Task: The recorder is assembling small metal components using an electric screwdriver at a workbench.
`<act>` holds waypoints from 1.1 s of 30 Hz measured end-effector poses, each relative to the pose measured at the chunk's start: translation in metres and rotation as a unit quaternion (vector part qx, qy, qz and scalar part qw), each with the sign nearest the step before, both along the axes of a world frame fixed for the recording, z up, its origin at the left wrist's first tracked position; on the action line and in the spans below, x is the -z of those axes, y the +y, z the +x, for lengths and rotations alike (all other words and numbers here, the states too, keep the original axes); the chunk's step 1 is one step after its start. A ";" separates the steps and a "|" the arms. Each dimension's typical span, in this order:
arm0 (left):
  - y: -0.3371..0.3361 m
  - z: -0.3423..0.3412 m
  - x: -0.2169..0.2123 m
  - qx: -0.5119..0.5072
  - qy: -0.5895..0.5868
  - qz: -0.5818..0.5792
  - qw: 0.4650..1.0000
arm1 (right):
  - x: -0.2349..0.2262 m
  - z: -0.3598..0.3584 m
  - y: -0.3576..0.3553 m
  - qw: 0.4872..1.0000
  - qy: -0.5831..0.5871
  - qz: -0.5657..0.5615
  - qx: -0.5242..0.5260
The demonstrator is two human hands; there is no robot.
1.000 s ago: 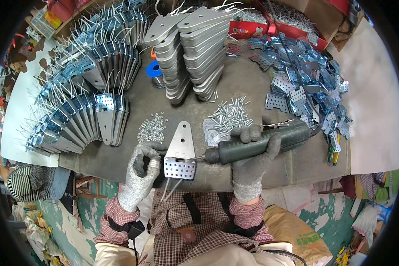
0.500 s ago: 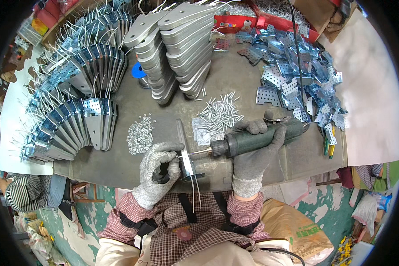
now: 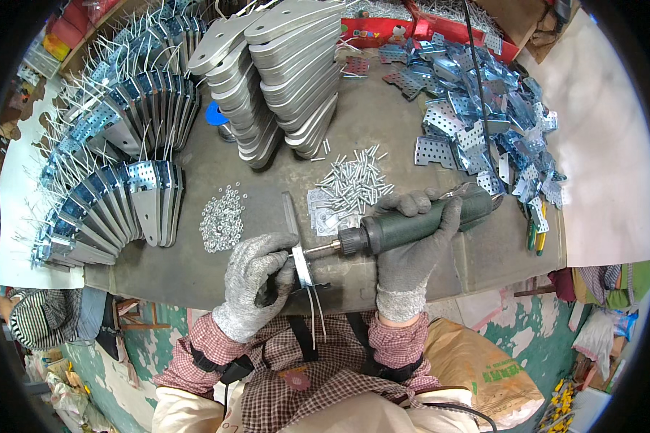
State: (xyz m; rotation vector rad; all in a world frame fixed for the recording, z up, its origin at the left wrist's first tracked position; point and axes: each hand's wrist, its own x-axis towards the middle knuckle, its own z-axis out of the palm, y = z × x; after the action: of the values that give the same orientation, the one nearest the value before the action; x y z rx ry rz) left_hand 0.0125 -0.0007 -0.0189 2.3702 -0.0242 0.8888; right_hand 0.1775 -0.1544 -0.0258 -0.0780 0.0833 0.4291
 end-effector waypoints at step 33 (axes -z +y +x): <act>-0.002 0.012 -0.016 0.045 0.070 -0.054 0.995 | 0.001 0.000 0.004 0.996 0.035 -0.061 0.052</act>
State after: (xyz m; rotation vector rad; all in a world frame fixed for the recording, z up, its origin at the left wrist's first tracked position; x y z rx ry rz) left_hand 0.0248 -0.0024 -0.0024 2.3054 -0.0262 0.6630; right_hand 0.1774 -0.1505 -0.0265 -0.1791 0.1815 0.3219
